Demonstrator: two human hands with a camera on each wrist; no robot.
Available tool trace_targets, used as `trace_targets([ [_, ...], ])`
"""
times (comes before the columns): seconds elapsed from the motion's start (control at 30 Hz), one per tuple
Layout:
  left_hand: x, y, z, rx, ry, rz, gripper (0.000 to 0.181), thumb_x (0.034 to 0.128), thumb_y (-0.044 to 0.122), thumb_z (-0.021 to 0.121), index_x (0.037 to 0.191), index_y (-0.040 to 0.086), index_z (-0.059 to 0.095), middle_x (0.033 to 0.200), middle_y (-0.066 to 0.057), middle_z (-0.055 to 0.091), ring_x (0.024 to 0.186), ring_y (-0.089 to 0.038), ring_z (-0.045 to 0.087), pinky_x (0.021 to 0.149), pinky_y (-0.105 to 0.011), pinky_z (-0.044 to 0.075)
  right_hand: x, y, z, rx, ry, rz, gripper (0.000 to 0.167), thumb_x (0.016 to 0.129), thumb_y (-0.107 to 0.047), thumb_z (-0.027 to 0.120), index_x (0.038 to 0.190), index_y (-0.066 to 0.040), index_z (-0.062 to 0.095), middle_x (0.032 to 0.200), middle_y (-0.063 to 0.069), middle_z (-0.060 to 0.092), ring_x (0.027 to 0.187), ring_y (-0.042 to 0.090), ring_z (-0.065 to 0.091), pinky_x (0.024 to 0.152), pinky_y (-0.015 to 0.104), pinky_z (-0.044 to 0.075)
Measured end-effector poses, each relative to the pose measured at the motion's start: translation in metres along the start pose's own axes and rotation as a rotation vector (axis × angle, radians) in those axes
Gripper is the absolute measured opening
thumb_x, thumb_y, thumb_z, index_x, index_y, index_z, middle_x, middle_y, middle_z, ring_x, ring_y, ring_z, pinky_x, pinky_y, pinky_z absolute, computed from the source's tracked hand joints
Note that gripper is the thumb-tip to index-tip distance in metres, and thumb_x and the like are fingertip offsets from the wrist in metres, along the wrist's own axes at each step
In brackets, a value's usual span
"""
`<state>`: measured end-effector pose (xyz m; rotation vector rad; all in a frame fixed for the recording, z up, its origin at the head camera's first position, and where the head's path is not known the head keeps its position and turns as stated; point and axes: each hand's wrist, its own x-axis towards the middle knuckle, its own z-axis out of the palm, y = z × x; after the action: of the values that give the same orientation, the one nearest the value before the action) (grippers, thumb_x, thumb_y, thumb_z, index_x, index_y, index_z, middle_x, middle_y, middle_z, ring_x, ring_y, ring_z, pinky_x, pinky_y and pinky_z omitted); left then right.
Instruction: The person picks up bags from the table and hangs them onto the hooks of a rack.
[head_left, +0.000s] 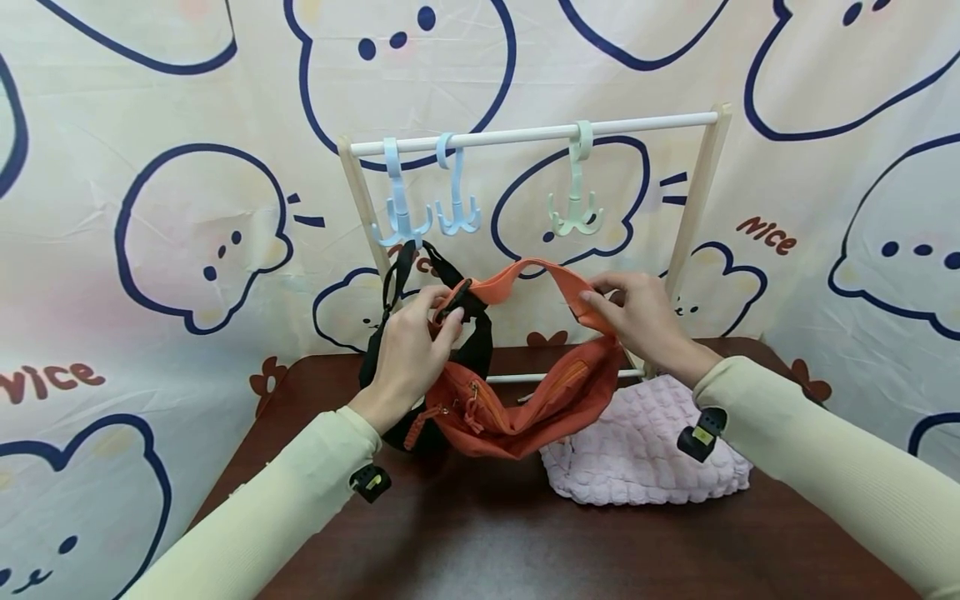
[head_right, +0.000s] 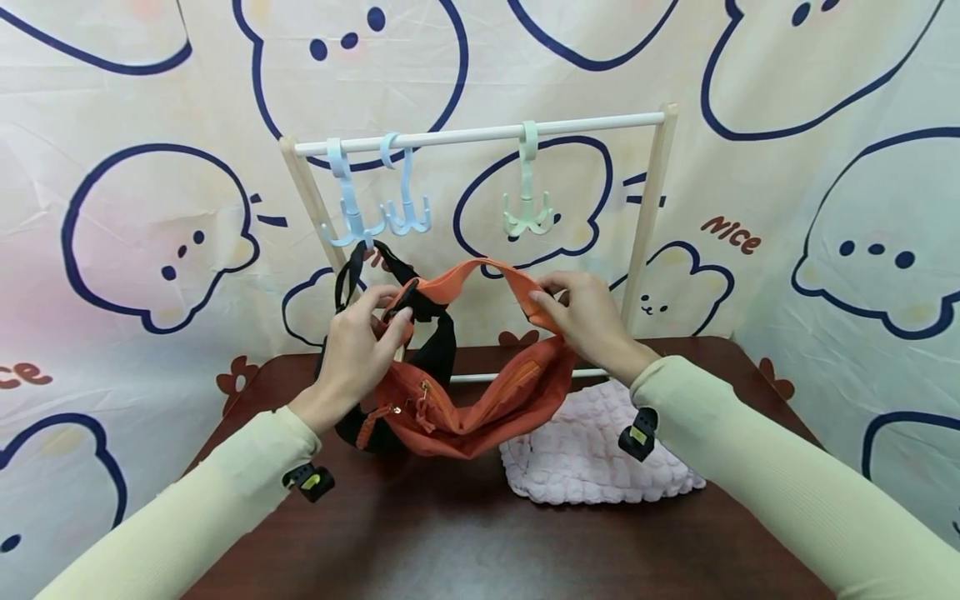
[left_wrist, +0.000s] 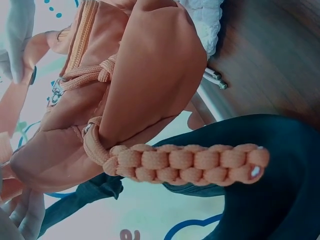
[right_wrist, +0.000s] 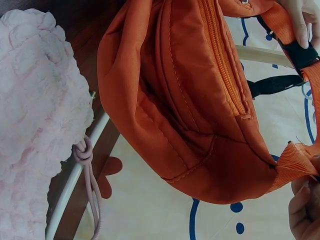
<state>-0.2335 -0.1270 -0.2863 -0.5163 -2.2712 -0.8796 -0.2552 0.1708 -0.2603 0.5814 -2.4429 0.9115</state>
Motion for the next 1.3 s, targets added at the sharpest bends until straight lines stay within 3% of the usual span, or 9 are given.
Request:
trace_targets([
  [0.37, 0.006, 0.004, -0.005, -0.009, 0.013, 0.015, 0.029, 0.1012, 0.023, 0.063, 0.126, 0.009, 0.061, 0.111, -0.012, 0.073, 0.051, -0.014, 0.049, 0.049, -0.028, 0.038, 0.007, -0.007, -0.004, 0.015, 0.020, -0.007, 0.020, 0.098, -0.015, 0.067, 0.110, -0.001, 0.075, 0.092, 0.017, 0.074, 0.062, 0.021, 0.065, 0.054, 0.020, 0.048],
  [0.83, 0.012, 0.006, -0.010, -0.047, 0.027, 0.018, 0.029, 0.1011, 0.022, 0.063, 0.126, 0.007, 0.061, 0.106, -0.010, 0.072, 0.050, -0.013, 0.049, 0.047, -0.026, 0.039, 0.016, -0.015, -0.005, 0.024, 0.010, 0.021, 0.022, 0.099, -0.018, 0.066, 0.113, -0.003, 0.074, 0.093, 0.016, 0.073, 0.064, 0.023, 0.063, 0.055, 0.022, 0.049],
  [1.3, 0.019, 0.009, -0.015, -0.079, 0.040, 0.017, 0.026, 0.1007, 0.022, 0.063, 0.123, 0.008, 0.062, 0.094, -0.005, 0.074, 0.050, -0.012, 0.054, 0.047, -0.025, 0.041, 0.024, -0.021, -0.004, 0.029, -0.003, -0.003, 0.023, 0.100, -0.019, 0.065, 0.113, -0.003, 0.074, 0.098, 0.015, 0.073, 0.068, 0.023, 0.066, 0.057, 0.022, 0.050],
])
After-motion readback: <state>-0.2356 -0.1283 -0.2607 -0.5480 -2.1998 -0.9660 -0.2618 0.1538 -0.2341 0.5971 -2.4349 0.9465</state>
